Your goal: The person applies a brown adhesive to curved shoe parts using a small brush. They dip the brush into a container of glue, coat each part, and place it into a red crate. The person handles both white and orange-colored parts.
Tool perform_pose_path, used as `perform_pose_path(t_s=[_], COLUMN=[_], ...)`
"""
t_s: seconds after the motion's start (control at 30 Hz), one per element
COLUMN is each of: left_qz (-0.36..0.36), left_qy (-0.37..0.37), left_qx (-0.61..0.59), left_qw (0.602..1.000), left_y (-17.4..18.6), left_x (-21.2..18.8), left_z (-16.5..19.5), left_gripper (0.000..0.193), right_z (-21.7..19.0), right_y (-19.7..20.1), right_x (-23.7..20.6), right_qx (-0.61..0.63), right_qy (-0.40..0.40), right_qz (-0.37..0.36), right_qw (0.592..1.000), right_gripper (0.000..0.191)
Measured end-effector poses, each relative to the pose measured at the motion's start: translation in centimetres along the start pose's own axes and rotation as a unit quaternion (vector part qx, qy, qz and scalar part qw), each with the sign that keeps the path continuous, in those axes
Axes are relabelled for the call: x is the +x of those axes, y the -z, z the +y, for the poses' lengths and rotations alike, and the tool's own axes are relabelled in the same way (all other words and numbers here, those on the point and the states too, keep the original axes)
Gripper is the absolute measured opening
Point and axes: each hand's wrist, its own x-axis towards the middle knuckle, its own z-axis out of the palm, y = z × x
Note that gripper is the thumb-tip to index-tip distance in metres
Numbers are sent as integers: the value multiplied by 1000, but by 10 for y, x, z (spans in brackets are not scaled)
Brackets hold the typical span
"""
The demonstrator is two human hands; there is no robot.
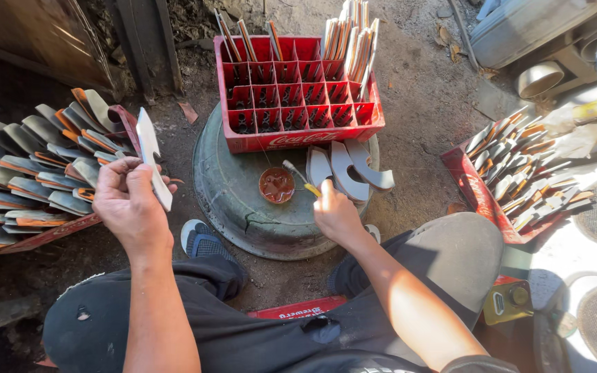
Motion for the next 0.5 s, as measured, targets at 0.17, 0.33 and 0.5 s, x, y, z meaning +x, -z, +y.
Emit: perform_pose_path(t_s=[0.17,0.33,0.5], left_qz=[-18,-61,-78], left_qy=[-5,23,21], left_qx=[68,72,74], left_qw=[997,995,994], left_y=[-12,-25,-26], left_x=[-4,-11,-13], left_z=[-3,-5,-7], left_gripper=[16,24,20], right_z=[9,3,-4], right_y=[-35,-40,-7], right_x=[11,17,20], right_qx=[-60,-78,-19], right_qy=[131,144,35], right_qz=[12,11,-69], right_qw=[990,987,997], right_gripper=[24,26,22])
